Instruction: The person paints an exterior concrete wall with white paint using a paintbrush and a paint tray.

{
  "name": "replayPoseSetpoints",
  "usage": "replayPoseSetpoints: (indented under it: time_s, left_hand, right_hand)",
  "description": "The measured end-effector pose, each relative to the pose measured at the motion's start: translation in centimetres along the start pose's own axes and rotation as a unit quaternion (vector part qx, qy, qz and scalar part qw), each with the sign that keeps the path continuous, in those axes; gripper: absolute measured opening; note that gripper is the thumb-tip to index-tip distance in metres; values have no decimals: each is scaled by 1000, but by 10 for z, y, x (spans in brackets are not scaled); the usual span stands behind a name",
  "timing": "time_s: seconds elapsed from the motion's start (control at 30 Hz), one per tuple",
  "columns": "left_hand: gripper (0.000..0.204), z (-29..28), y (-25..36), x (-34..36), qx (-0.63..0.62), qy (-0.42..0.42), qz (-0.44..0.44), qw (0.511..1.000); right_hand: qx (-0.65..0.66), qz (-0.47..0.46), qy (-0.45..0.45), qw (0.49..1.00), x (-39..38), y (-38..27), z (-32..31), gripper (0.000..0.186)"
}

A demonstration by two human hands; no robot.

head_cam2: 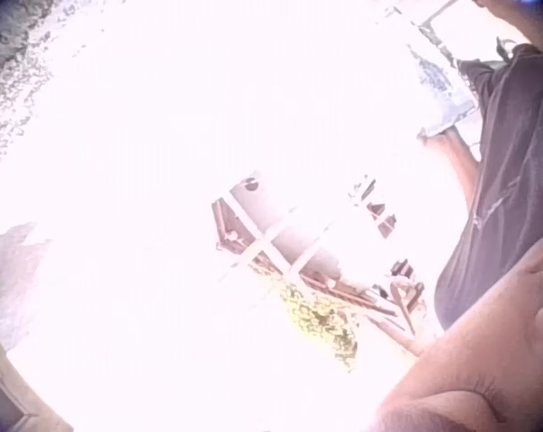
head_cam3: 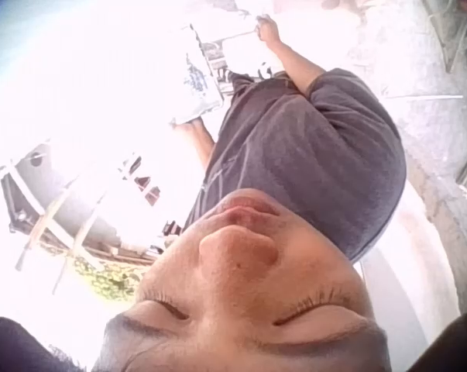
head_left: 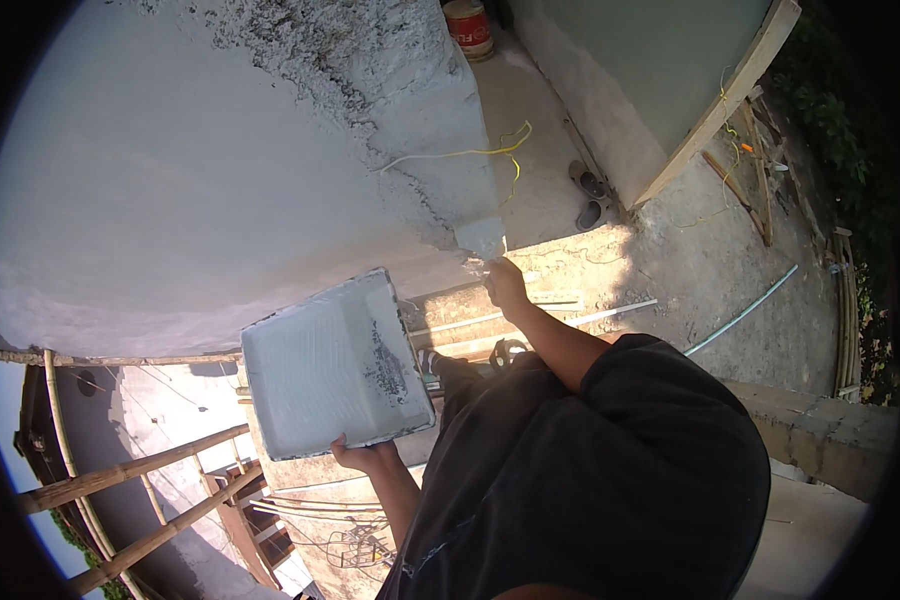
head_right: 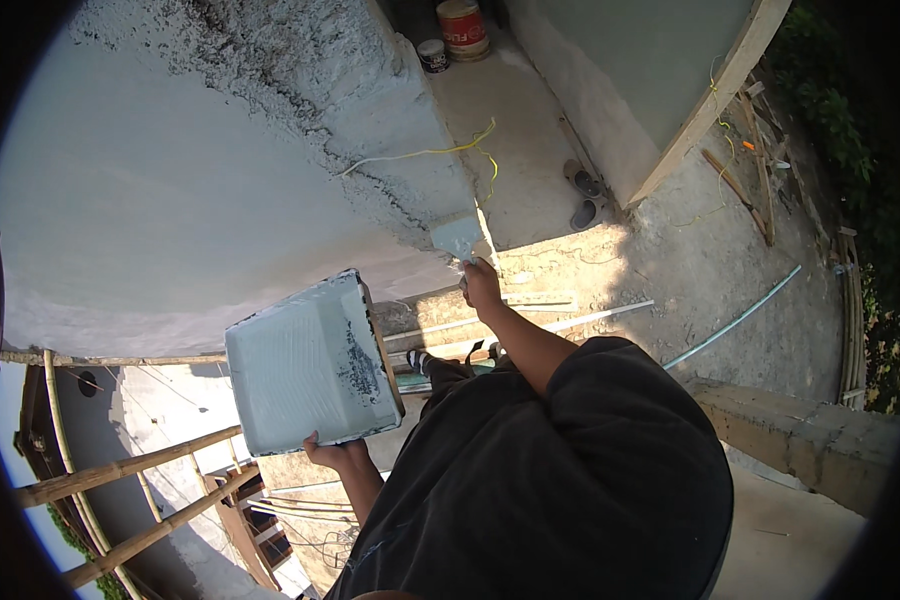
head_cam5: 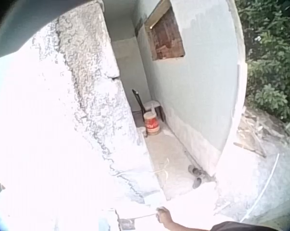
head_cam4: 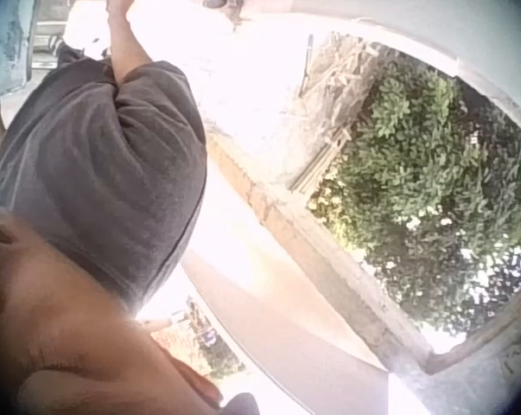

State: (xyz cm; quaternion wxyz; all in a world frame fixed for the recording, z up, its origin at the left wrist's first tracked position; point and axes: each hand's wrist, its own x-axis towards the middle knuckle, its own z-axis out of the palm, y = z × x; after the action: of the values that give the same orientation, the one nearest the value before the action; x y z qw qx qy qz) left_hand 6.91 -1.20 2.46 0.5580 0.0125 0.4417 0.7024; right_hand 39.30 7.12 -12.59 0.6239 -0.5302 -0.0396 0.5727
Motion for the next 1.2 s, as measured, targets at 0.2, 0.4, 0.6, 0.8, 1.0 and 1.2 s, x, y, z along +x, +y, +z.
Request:
replayPoseSetpoints:
  time_s: [0.2, 0.4, 0.6, 0.8, 1.0, 1.2]
  left_hand:
    - [75, 1, -4, -2, 2, -5, -9, 1000]
    - [75, 5, -5, -6, 4, 2, -12, 1000]
    - [75, -7, -4, -7, 6, -2, -5, 1000]
    - [76, -15, -8, -13, 4, 15, -9, 1000]
    - [76, -18, -10, -15, 6, 16, -17, 1000]
    - [76, -5, -9, -12, 12, 6, -41, 999]
  right_hand:
    - [-1, -32, 91, 995, 13, 3, -17, 12]
    - [-38, -47, -19, 998, 16, 16, -16, 8]
    - [47, 7, 40, 998, 5, 2, -17, 11]
    - [65, 65, 8, 996, 6, -13, -23, 12]
    - [16, -1, -59, 998, -30, -48, 20, 15]
    - [6, -12, -47, 999, -36, -46, 10, 16]
